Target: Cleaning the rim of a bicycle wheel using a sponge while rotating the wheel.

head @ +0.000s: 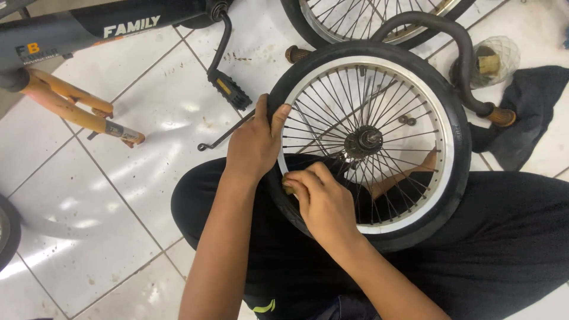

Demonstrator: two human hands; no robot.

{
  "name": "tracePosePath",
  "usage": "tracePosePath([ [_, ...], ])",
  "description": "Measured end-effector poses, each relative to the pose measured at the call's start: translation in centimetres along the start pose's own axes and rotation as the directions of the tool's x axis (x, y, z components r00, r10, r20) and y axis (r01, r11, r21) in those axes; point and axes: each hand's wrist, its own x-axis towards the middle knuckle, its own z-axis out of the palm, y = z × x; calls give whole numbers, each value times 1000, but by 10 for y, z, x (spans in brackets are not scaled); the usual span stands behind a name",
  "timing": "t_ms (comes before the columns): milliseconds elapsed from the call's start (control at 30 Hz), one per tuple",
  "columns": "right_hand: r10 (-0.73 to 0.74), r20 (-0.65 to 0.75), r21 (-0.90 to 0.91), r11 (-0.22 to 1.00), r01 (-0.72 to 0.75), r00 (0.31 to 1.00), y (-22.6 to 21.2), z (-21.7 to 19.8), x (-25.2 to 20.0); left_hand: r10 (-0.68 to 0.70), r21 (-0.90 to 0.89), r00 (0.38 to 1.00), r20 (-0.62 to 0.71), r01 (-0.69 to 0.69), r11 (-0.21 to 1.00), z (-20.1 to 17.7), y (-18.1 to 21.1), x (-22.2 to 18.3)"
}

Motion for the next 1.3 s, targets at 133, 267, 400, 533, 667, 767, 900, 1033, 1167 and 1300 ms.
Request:
tracePosePath([
  [133, 64, 107, -29, 998, -61, 992, 5, -20, -15, 14, 124, 999, 52, -20, 992, -5, 4, -9],
  [267, 27, 170, -85, 996, -13, 985, 9, -40, -33, -5, 135, 995, 98, -8, 991, 7, -6, 8],
  [400, 52, 141, -94, 995, -39, 989, 13, -22, -26, 5, 214, 998, 60, -17, 977, 12, -9, 11],
  [533, -18, 89, -112, 993, 28, 996, 8, -6, -1, 63, 174, 998, -17, -59, 983, 20, -19, 13],
  [667, 7, 146, -83, 997, 5, 989, 16, -22, -9, 56, 137, 998, 31, -59, 989, 13, -12, 11],
  [767, -42, 182, -91, 994, 59, 982, 24, -46, -30, 54, 167, 998, 43, -60, 984, 11, -9, 8],
  [900, -21, 159, -123, 992, 40, 987, 29, -66, -46, 0, 157, 996, 87, -13, 987, 4, 1, 8],
  [1033, -15, 155, -140, 990, 37, 988, 33, -47, -48, -19, 88, 998, 68, 13, 996, 4, 7, 6],
  [1167, 5, 131, -119, 993, 11, 991, 29, -41, -46, -65, 63, 992, 107, 58, 996, -3, 21, -3],
  [1300, -89, 117, -213, 971, 113, 989, 38, -67, -62, -112, 55, 987, 112, 106, 993, 0, 24, -2],
])
